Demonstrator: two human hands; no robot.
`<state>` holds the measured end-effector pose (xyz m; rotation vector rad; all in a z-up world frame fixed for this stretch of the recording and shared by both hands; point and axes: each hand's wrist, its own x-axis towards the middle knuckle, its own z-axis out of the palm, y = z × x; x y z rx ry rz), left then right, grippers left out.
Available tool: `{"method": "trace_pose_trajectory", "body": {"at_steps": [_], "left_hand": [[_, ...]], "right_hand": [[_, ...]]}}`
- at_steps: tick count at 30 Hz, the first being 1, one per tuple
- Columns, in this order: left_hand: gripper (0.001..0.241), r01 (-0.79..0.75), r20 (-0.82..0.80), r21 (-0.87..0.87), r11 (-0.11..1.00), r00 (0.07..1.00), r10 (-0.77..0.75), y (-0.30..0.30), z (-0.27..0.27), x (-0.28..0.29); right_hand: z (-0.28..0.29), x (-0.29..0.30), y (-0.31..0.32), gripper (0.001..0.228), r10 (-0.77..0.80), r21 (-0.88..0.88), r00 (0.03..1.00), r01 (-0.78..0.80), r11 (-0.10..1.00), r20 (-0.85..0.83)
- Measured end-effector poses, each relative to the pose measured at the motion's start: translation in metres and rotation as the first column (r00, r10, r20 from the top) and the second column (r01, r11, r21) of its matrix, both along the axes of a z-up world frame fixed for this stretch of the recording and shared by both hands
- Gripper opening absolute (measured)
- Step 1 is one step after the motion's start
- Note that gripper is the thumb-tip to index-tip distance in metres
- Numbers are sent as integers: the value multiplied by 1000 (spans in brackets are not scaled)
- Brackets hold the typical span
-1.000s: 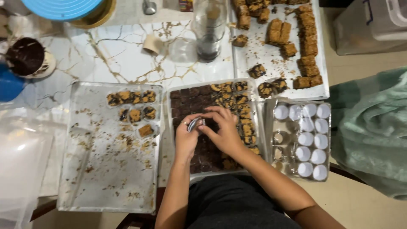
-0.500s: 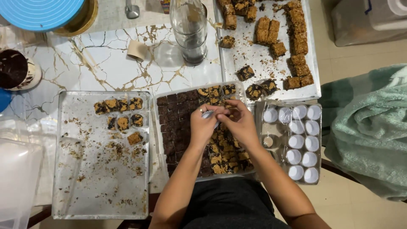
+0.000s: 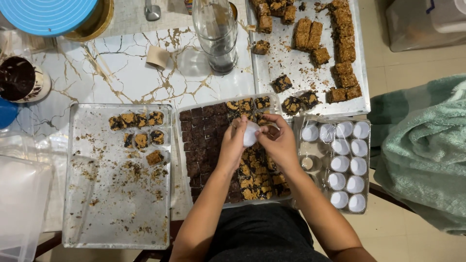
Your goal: Placing square baked goods into paper liners and arranging them in a container.
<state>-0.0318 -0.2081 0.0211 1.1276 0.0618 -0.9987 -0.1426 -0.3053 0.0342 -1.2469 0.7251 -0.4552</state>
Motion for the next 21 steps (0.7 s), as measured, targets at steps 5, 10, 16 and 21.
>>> {"method": "trace_pose_trajectory", "body": {"at_steps": [5,10,16,21], "left_hand": [[29,196,332,294,936,897,-292,10,20,3],[29,142,598,396,907,710,-372,22,15,4],[20,-15,566,530,848,751,-341,37,17,12],[15,43,438,695,718,766,-470,47,62,19]], "right_hand": [[-14,-3,-10,50,-53,7,997,53,999,52],[0,-1,-26,50,-79,-24,997,78,997,-18],[-31,8,-170,35,-51,-119,881,-7,993,-471],[-35,42,-274,48,-471,-782,660,-307,543,-586]]}}
